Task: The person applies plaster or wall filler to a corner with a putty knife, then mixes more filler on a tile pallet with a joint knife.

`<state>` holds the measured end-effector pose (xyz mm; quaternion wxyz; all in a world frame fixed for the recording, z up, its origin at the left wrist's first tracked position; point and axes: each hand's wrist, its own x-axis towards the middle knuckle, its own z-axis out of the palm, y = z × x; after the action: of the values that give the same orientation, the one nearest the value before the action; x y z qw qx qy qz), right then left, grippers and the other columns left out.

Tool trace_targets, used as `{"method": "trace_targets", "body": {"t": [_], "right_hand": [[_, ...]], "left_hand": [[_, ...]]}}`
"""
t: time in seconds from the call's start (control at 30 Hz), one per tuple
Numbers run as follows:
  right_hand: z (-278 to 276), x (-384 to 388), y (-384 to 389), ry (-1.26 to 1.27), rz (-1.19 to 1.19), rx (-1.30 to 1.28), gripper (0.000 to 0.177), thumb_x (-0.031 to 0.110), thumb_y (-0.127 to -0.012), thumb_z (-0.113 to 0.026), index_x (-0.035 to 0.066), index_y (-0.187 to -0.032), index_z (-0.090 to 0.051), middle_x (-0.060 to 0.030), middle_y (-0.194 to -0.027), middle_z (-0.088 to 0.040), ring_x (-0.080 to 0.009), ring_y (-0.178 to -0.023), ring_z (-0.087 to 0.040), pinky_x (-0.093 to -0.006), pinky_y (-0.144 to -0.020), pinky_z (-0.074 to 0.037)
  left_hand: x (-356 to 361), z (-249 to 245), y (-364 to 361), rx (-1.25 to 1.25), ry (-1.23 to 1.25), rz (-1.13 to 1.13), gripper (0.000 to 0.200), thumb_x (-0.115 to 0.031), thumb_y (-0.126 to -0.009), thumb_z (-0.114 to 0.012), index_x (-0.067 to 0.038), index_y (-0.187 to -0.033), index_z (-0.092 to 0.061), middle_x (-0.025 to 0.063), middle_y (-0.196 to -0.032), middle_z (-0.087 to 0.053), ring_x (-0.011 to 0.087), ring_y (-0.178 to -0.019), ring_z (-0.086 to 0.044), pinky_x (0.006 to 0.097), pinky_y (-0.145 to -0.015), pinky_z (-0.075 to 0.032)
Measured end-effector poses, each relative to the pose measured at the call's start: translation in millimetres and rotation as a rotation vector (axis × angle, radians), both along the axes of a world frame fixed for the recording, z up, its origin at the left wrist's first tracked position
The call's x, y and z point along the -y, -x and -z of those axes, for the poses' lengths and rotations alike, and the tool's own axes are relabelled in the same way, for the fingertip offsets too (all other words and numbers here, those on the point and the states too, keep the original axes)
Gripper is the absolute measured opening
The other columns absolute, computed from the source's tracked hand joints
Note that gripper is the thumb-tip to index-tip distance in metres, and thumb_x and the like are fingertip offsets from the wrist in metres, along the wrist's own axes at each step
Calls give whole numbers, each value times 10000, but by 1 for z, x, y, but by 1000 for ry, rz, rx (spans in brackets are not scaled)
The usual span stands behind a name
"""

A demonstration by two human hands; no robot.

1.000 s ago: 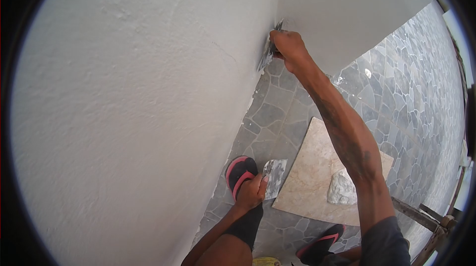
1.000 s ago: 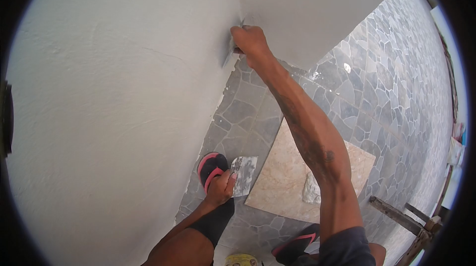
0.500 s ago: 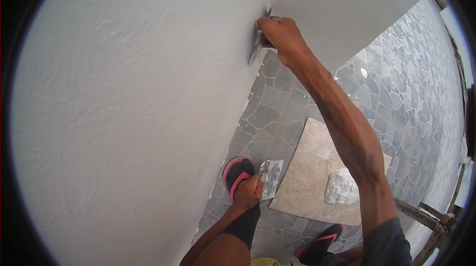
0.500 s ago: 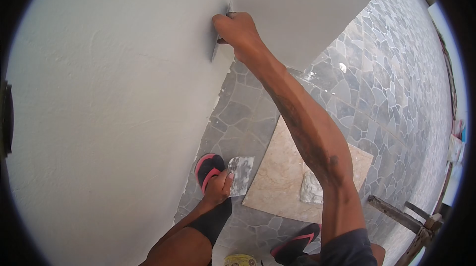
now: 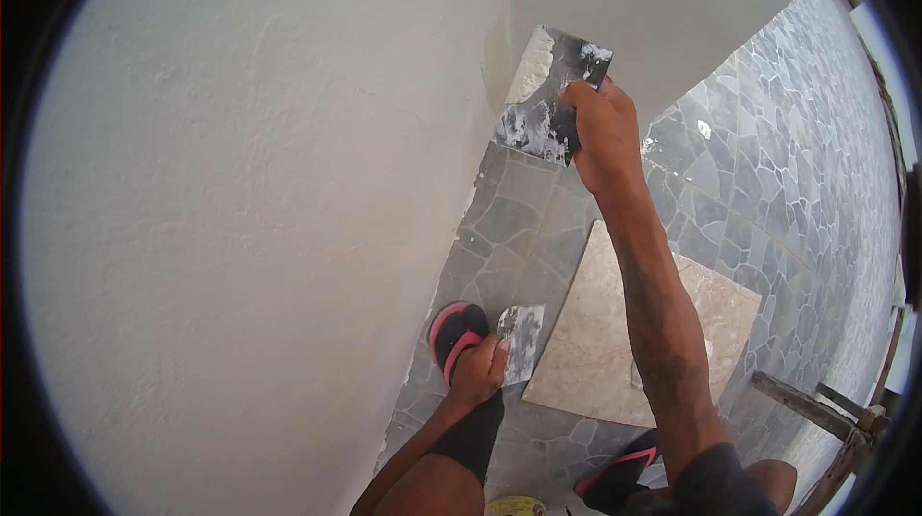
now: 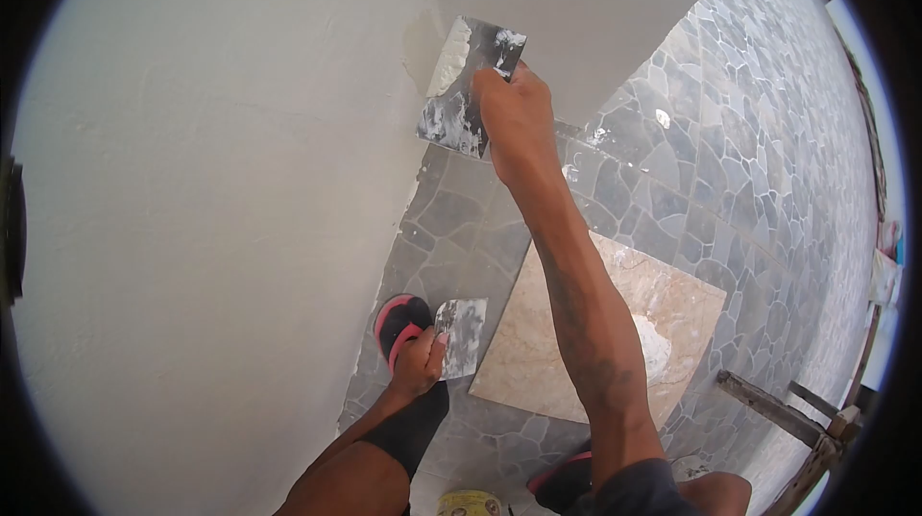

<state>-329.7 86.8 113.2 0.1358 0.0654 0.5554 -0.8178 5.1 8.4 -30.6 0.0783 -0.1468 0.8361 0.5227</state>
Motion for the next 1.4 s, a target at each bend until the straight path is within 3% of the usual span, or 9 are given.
{"method": "trace_targets", "body": {"t": [0.17,0.4,0.6,0.67,0.9,1.0,1.1,1.3,1.4], "right_hand": [[122,-2,9,-165,-34,98,119,36,-840,-542,-22,-942,-560,-27,-832,-534,-122,-705,-489,-297,-635,-419],[143,23,25,-217,-94,114,138,69,-853,-534,-52,-911,-567,-32,-805,-532,-109,-694,-467,-309,-582,-375],[166,32,51,-359,-140,150,249,98,-850,-562,-116,-975,-576,-86,-819,-575,-153,-653,-550,-344,-536,-452],[177,39,57,-301,-142,177,274,98,-846,-572,-127,-1002,-573,-109,-857,-596,-187,-702,-591,-366,-586,-493],[162,53,63,-280,-127,249,285,89,-852,-580,-127,-1038,-573,-147,-962,-611,-271,-811,-638,-439,-677,-537],[144,48,58,-227,-190,201,267,80,-858,-573,-103,-1052,-581,-117,-908,-603,-243,-775,-626,-408,-663,-530],[129,50,52,-163,-174,129,243,73,-813,-540,-79,-980,-630,-38,-763,-535,-145,-655,-511,-322,-583,-443],[90,49,42,-216,-135,-22,386,106,-827,-543,-80,-1154,-632,-34,-785,-568,-104,-689,-495,-282,-624,-429],[51,48,27,-222,-150,-67,297,83,-863,-557,-67,-1113,-617,-22,-792,-542,-92,-672,-444,-266,-626,-403]], "left_hand": [[1,0,-1,9,-5,2,203,-164,-965,-545,-11,-834,-521,221,-573,-541,422,-541,-584,493,-492,-418],[0,-1,0,-6,-3,-14,212,-174,-971,-541,-11,-837,-520,219,-566,-537,418,-529,-581,490,-488,-417],[0,0,0,14,-12,-16,218,-186,-977,-537,-10,-849,-527,218,-573,-537,414,-538,-585,482,-499,-422],[0,-3,1,0,-8,-18,221,-190,-978,-536,-10,-849,-527,219,-581,-540,414,-545,-586,480,-505,-426],[1,-4,1,13,-3,-7,230,-196,-981,-528,-11,-844,-524,218,-587,-547,412,-550,-590,481,-509,-430],[1,-3,0,8,-10,-8,228,-195,-981,-527,-10,-847,-525,217,-583,-547,411,-544,-590,482,-504,-428],[1,-4,1,8,-14,-7,225,-193,-981,-526,-10,-851,-526,218,-576,-545,411,-536,-589,485,-497,-426],[0,-2,0,-13,-6,-7,225,-192,-981,-530,-10,-849,-528,221,-568,-542,414,-532,-588,489,-492,-423],[1,-3,1,-15,5,-3,224,-191,-980,-536,-12,-847,-528,223,-572,-544,417,-537,-588,489,-493,-422]]}}
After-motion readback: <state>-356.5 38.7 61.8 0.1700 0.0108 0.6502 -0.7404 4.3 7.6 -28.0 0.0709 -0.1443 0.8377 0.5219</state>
